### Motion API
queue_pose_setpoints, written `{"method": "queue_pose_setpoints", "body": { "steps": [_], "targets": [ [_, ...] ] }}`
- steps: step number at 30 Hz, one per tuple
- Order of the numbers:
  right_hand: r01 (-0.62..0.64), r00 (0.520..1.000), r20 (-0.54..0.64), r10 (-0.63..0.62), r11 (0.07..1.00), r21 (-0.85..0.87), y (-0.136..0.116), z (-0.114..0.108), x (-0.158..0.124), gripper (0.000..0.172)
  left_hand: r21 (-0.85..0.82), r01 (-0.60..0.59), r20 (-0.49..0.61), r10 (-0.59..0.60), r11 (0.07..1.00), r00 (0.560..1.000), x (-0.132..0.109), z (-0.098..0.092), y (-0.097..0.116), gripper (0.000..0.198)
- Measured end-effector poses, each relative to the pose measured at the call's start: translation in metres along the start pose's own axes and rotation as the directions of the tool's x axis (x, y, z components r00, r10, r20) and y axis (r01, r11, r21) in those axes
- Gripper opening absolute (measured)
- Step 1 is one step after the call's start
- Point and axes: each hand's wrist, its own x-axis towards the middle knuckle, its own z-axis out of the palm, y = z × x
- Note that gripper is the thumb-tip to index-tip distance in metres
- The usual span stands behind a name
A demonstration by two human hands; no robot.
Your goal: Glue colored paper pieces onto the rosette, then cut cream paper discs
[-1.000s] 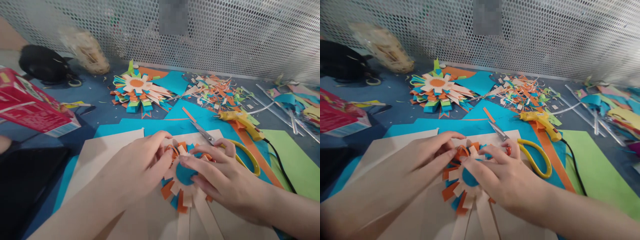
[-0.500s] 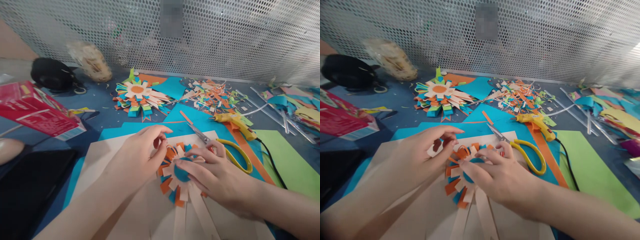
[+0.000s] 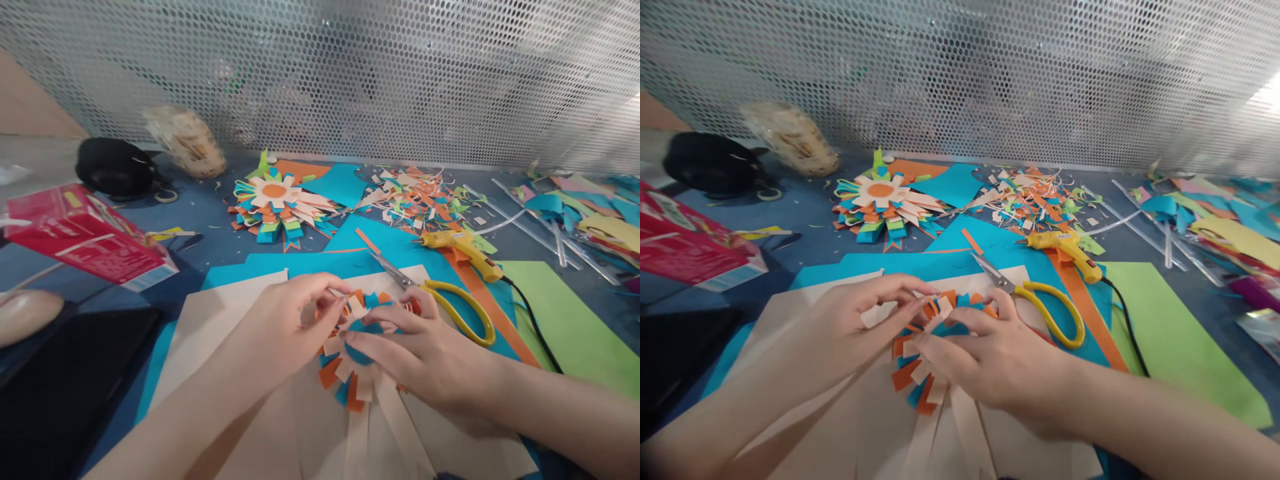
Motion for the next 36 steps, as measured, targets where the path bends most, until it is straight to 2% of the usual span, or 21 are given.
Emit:
{"method": "queue_pose_setpoints", "body": {
  "steps": [4, 7, 9, 11, 14, 16, 20, 25, 27, 29, 30, 32, 34, 36],
  "targets": [
    [0.013, 1.0, -0.008, -0.014, 1.0, -0.021, 0.001, -0.001, 0.002, 0.046, 0.022, -0.027, 0.056, 0.026, 0.999, 0.998, 0.001, 0.006, -0.006, 0.023],
    [0.094, 0.988, -0.119, -0.094, 0.996, -0.011, 0.0, -0.006, 0.003, 0.035, 0.006, -0.023, 0.046, 0.023, 1.0, 0.999, 0.0, 0.006, -0.003, 0.022],
    [0.128, 0.981, -0.152, -0.122, 0.991, 0.032, -0.001, -0.01, 0.003, 0.033, -0.017, -0.008, 0.008, 0.008, 1.0, 1.0, -0.001, 0.003, 0.001, 0.021],
    [0.116, 0.988, -0.115, -0.107, 0.991, 0.073, -0.002, -0.014, 0.004, 0.035, -0.034, 0.048, -0.067, -0.05, 0.998, 0.996, -0.001, -0.002, 0.004, 0.019],
    [0.111, 0.991, -0.086, -0.103, 0.99, 0.09, -0.002, -0.016, 0.005, 0.036, -0.049, 0.178, -0.197, -0.184, 0.983, 0.963, 0.001, -0.009, 0.004, 0.021],
    [0.139, 0.982, -0.137, -0.127, 0.987, 0.083, -0.002, -0.016, 0.005, 0.034, -0.054, 0.238, -0.239, -0.244, 0.97, 0.94, 0.003, -0.012, 0.002, 0.024],
    [0.176, 0.947, -0.287, -0.144, 0.98, 0.091, 0.0, -0.015, 0.004, 0.03, 0.02, 0.25, -0.202, -0.241, 0.968, 0.949, 0.004, -0.011, -0.005, 0.021],
    [0.199, 0.966, -0.182, -0.181, 0.977, 0.081, 0.001, -0.015, 0.004, 0.032, 0.105, 0.204, -0.15, -0.187, 0.973, 0.971, 0.003, -0.004, -0.007, 0.021],
    [0.191, 0.963, -0.209, -0.172, 0.979, 0.076, 0.001, -0.016, 0.005, 0.031, 0.127, 0.131, -0.166, -0.109, 0.983, 0.98, 0.002, -0.004, -0.004, 0.019],
    [0.166, 0.952, -0.274, -0.138, 0.983, 0.082, 0.003, -0.017, 0.005, 0.03, 0.167, -0.055, -0.133, 0.078, 0.984, 0.988, -0.002, -0.004, -0.001, 0.019],
    [0.147, 0.945, -0.307, -0.115, 0.986, 0.082, 0.005, -0.017, 0.005, 0.03, 0.182, -0.171, -0.091, 0.19, 0.968, 0.978, -0.004, -0.005, -0.001, 0.021],
    [0.099, 0.934, -0.351, -0.07, 0.993, 0.065, 0.009, -0.015, 0.005, 0.031, 0.174, -0.368, 0.004, 0.373, 0.913, 0.928, -0.008, -0.004, -0.003, 0.03],
    [0.075, 0.93, -0.362, -0.056, 0.996, 0.039, 0.013, -0.012, 0.005, 0.031, 0.146, -0.457, 0.056, 0.454, 0.878, 0.889, -0.011, -0.003, -0.008, 0.039],
    [0.077, 0.932, -0.357, -0.065, 0.997, 0.022, 0.016, -0.009, 0.006, 0.032, 0.116, -0.477, 0.081, 0.47, 0.871, 0.879, -0.013, -0.002, -0.011, 0.048]
  ]
}}
